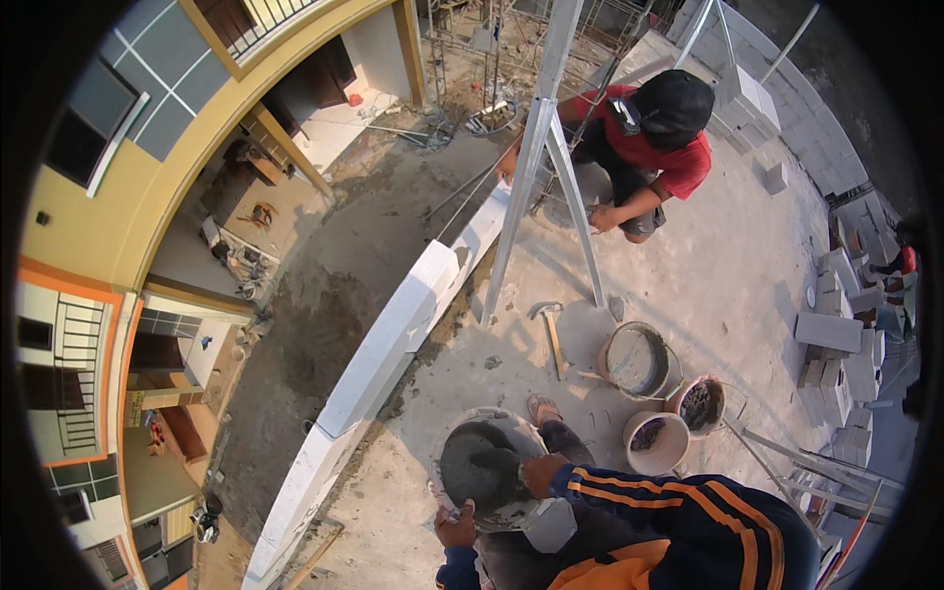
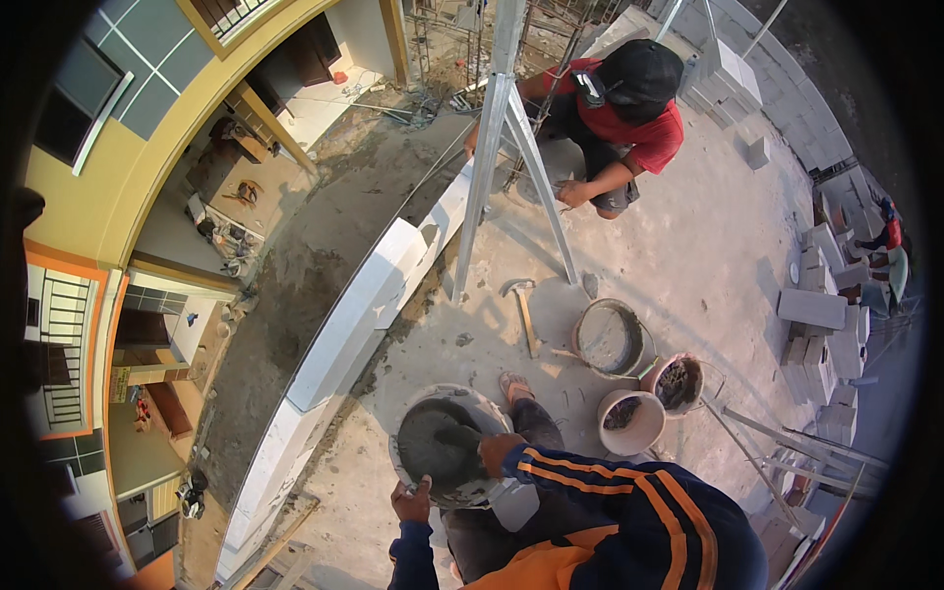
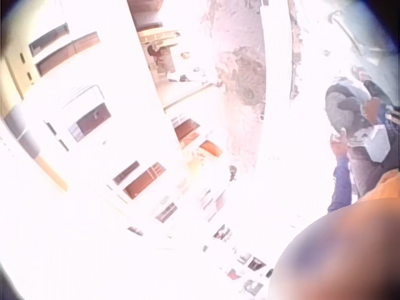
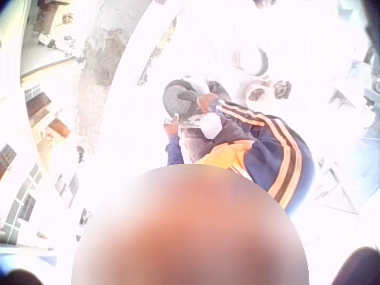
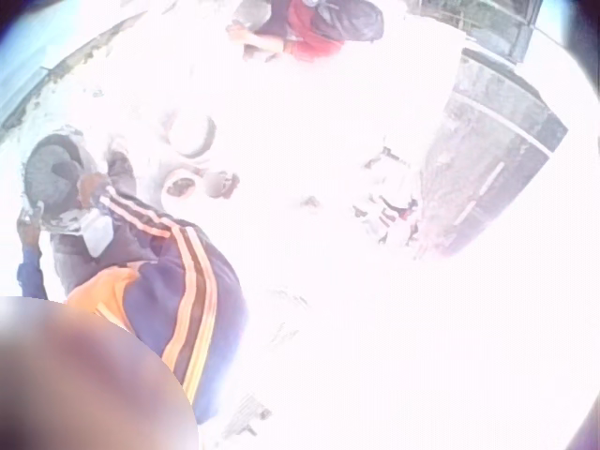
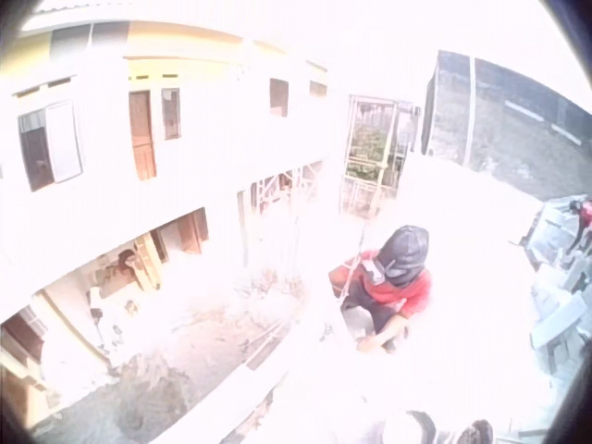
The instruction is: The person installs a white railing on a rooftop by applying mortar to the base, positioning metal frames, and securing white blocks with a hammer and trowel. The person also uses a machete to cut a block and applies mortar to it before placing it into the railing structure.
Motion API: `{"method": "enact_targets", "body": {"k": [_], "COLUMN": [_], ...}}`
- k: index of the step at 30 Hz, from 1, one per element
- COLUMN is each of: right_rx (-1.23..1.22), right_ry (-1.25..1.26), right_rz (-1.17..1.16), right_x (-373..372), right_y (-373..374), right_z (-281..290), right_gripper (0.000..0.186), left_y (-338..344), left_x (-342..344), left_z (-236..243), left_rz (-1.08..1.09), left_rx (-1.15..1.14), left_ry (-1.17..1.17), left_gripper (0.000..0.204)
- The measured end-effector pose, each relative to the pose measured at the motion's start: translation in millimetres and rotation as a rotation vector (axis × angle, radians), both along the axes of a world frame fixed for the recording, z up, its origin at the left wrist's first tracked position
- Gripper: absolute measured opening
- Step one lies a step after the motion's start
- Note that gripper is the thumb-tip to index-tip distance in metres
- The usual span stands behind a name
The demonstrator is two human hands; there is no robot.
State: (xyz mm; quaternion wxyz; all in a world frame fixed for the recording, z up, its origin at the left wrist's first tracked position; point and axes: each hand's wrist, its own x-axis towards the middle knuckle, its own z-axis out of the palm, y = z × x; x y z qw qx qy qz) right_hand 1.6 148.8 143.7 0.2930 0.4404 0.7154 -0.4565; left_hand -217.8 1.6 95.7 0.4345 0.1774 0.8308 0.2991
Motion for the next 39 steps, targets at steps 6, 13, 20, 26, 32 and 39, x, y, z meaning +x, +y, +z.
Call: {"method": "enact_targets", "body": {"k": [6,13,20,26,32,39], "right_rx": [0.336,0.445,0.899,0.467,0.667,0.372], "right_ry": [0.161,0.429,0.476,0.405,0.361,0.139], "right_rz": [0.006,0.473,0.287,0.43,0.035,0.043], "right_x": [-36.3,-21.7,-5.1,29.3,46.7,59.2], "right_y": [42.0,8.8,47.5,18.5,61.2,64.0], "right_z": [114.3,237.1,237.9,246.1,242.1,220.5], "right_gripper": [0.017,0.017,0.015,0.016,0.015,0.02], "left_y": [-14.2,-7.6,-19.5,4.4,44.5,122.1], "left_x": [11.2,55.0,85.2,105.8,103.1,72.2], "left_z": [132.3,233.4,261.8,266.1,266.9,237.0], "left_rz": [-0.208,0.094,0.284,0.331,0.105,-0.198], "left_rx": [0.155,0.353,0.371,0.381,0.533,0.44], "left_ry": [0.223,0.028,-0.08,-0.086,-0.003,0.101], "left_gripper": [0.027,0.026,0.03,0.031,0.021,0.021]}}
